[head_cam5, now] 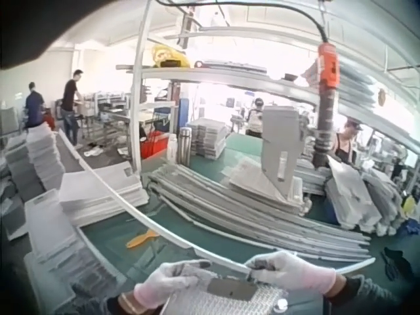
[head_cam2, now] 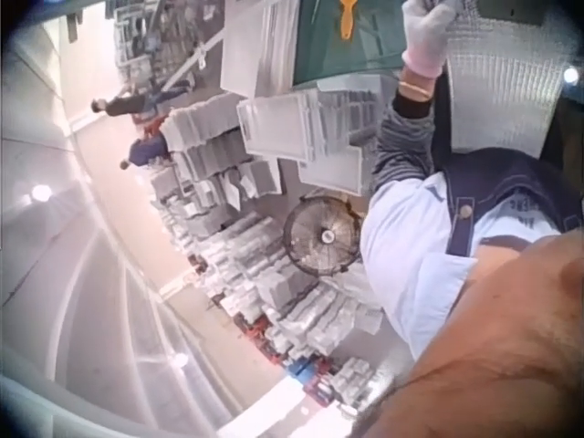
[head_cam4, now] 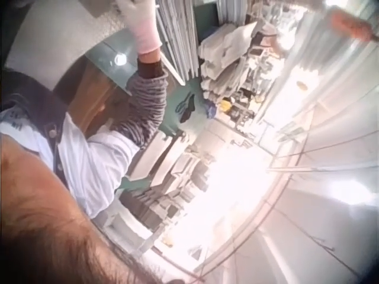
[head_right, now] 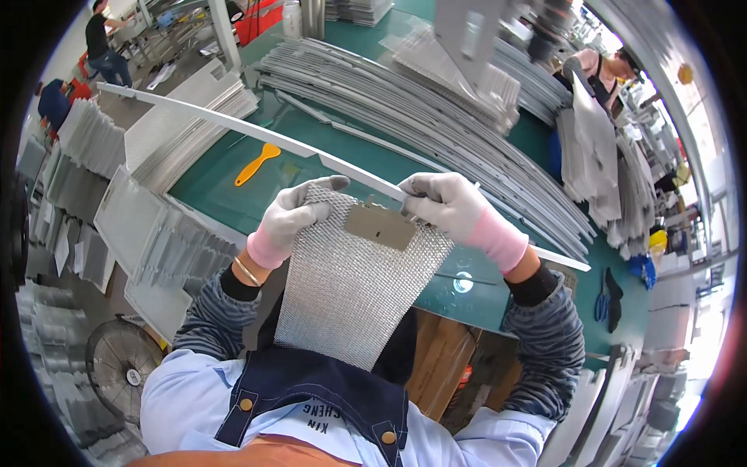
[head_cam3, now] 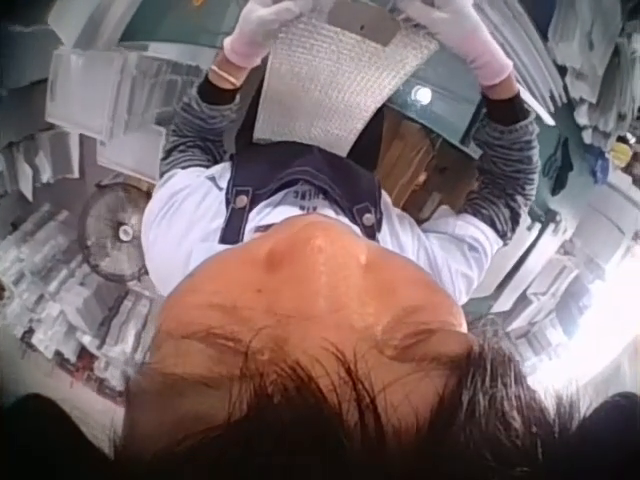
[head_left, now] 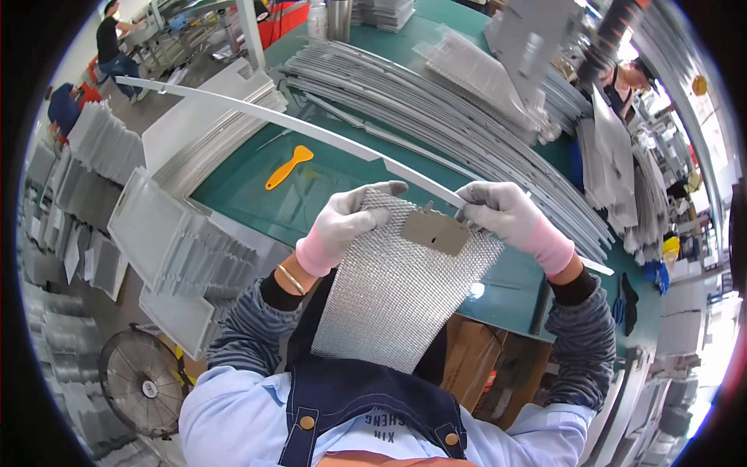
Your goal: Assemble metal mesh filters by fitting components and using a power drill.
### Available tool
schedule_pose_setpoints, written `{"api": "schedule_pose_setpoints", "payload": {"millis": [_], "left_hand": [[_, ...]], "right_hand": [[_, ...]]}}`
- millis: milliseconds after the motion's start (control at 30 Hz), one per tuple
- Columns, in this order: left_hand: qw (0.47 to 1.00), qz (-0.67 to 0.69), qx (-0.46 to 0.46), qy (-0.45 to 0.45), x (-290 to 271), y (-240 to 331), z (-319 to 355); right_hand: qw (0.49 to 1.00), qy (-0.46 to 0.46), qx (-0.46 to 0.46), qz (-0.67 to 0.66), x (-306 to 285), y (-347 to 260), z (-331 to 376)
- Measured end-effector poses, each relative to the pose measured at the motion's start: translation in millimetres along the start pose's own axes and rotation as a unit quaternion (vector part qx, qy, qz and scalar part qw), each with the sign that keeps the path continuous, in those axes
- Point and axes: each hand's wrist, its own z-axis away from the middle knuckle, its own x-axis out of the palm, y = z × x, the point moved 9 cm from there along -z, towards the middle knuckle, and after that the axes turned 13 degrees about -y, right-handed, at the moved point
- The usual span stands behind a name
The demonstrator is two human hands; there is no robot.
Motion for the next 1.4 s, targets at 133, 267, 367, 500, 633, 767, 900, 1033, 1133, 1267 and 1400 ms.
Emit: {"api": "schedule_pose_setpoints", "payload": {"millis": [133, 267, 367, 500, 633, 767, 900, 1033, 1133, 1267, 1400], "left_hand": [[1.0, 0.017, 0.013, -0.01, 7.8, 8.4, 9.8], [0.998, -0.043, 0.034, -0.002, 1.2, 13.9, 20.2], [0.998, -0.017, 0.053, 0.006, 6.2, 19.3, 25.6], [0.996, -0.072, 0.051, 0.002, 19.9, 26.5, 24.4], [0.994, -0.097, 0.059, -0.007, 24.6, 25.5, 19.7], [0.992, -0.106, 0.065, -0.011, 25.2, 34.3, 27.6], [0.991, -0.044, 0.125, -0.011, 31.4, 42.7, 37.8], [0.995, 0.064, 0.075, 0.002, 30.9, 32.6, 35.3], [0.998, 0.036, 0.035, 0.033, 26.8, 29.6, 36.3], [0.997, -0.019, 0.069, 0.028, 35.5, 49.2, 40.5], [0.982, -0.163, 0.092, 0.004, 63.7, 56.4, 21.6]], "right_hand": [[0.998, -0.017, -0.004, 0.056, 25.5, -20.0, -14.9], [0.988, -0.013, 0.099, 0.115, 28.0, -38.6, -4.3], [0.99, -0.011, 0.041, 0.134, 24.4, -29.8, 6.2], [0.986, -0.004, 0.052, 0.158, 28.9, -37.0, 14.8], [0.985, -0.006, 0.07, 0.16, 31.8, -42.0, 24.0], [0.976, -0.034, 0.085, 0.196, 30.1, -42.3, 42.0], [0.982, -0.031, 0.085, 0.164, 18.0, -29.9, 65.3], [0.986, -0.026, 0.017, 0.165, 30.0, -26.8, 80.0], [0.92, 0.041, -0.018, 0.388, 47.8, -29.3, 90.6], [0.891, 0.07, 0.022, 0.448, 51.4, -37.4, 88.4], [0.943, 0.098, 0.02, 0.317, 55.4, -72.1, 61.5]]}}
